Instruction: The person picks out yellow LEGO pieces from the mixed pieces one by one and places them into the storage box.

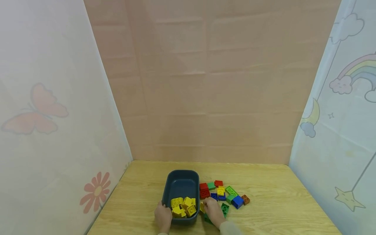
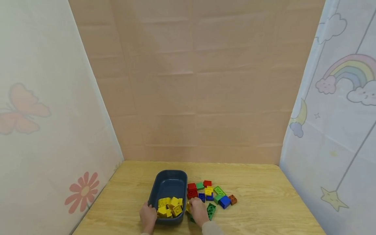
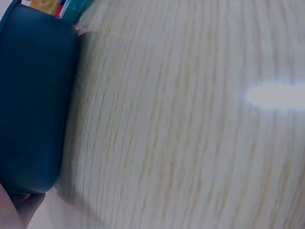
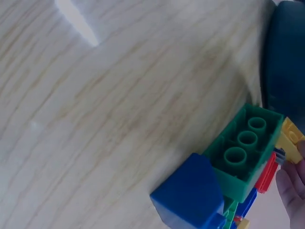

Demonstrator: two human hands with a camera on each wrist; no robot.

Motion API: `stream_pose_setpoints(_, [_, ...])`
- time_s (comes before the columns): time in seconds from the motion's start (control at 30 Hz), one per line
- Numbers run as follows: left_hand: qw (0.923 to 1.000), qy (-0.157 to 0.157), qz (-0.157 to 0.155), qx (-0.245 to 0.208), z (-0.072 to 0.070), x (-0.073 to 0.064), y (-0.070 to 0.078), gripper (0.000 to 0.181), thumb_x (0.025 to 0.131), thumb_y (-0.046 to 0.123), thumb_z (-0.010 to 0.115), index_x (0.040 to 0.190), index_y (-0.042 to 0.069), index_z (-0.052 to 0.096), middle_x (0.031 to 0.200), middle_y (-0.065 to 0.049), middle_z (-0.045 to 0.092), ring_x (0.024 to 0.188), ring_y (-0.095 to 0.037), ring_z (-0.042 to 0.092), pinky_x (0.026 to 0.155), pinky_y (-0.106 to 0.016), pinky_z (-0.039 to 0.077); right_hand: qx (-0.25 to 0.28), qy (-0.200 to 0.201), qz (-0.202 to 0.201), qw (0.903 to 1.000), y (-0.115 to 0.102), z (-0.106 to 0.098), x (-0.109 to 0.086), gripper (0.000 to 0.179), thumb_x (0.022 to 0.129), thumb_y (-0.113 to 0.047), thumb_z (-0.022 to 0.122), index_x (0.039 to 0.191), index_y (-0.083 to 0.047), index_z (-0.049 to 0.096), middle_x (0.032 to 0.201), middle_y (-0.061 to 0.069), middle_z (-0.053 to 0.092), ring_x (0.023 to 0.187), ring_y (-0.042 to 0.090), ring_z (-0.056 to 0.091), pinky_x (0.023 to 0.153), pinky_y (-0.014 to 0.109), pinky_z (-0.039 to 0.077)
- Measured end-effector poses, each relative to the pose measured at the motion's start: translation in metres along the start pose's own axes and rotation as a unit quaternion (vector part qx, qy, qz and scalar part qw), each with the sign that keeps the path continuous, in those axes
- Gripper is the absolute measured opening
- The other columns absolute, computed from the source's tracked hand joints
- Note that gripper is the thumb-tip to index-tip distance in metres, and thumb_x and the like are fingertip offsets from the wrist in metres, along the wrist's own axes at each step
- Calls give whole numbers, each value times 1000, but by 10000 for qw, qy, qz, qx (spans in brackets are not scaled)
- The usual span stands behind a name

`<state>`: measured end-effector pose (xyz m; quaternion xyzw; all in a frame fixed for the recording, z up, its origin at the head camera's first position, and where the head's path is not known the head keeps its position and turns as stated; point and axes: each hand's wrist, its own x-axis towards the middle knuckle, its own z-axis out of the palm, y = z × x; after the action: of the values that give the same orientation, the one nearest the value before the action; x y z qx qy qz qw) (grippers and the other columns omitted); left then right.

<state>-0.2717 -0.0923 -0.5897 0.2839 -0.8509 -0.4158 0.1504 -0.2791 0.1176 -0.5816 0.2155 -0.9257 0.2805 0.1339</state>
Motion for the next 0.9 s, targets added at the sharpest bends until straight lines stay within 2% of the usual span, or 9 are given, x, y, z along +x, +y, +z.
stream_pose_setpoints(0.17, [9999, 34, 117, -70, -2, 0, -1, 33, 75, -8, 51, 107, -15, 53, 97, -28, 59, 88, -43, 56, 69, -52, 46, 325, 381, 383, 9980, 1, -6, 2, 12, 71, 5, 67, 78, -4, 63, 76, 0, 56, 68, 16, 55, 55, 26, 46])
stream_pose_setpoints(0.3, [9997, 82, 215, -112, -1, 0, -3, 33, 73, -9, 50, 105, -15, 53, 94, -28, 60, 87, -43, 57, 68, -52, 46, 417, 932, 423, 9939, 0, -10, 5, 11, 73, 3, 67, 80, -4, 63, 78, -1, 56, 65, 11, 51, 54, 23, 45])
stream_pose_setpoints(0.47, [9997, 29, 244, -92, -1, 1, -3, 34, 74, -9, 49, 106, -16, 52, 95, -28, 60, 87, -43, 57, 69, -52, 46, 526, 1644, 31, 9850, -6, -10, 10, 13, 71, 4, 68, 79, -5, 63, 79, -1, 56, 66, 10, 51, 54, 21, 46])
stream_pose_setpoints(0.63, [9997, -16, 211, -93, -2, 0, -2, 34, 74, -9, 49, 107, -16, 52, 95, -28, 60, 88, -43, 57, 69, -52, 46, 519, 2140, -547, 9739, -15, -8, 14, 19, 66, 6, 72, 78, -6, 63, 79, 0, 57, 70, 14, 54, 56, 21, 47])
stream_pose_setpoints(0.9, [9998, -9, 193, -90, -2, -1, 0, 34, 73, -8, 50, 107, -15, 53, 95, -27, 60, 87, -43, 57, 69, -51, 46, 638, 2464, -1037, 9615, -29, -8, 21, 23, 62, 9, 73, 76, -6, 62, 80, 0, 57, 72, 13, 54, 58, 20, 48])
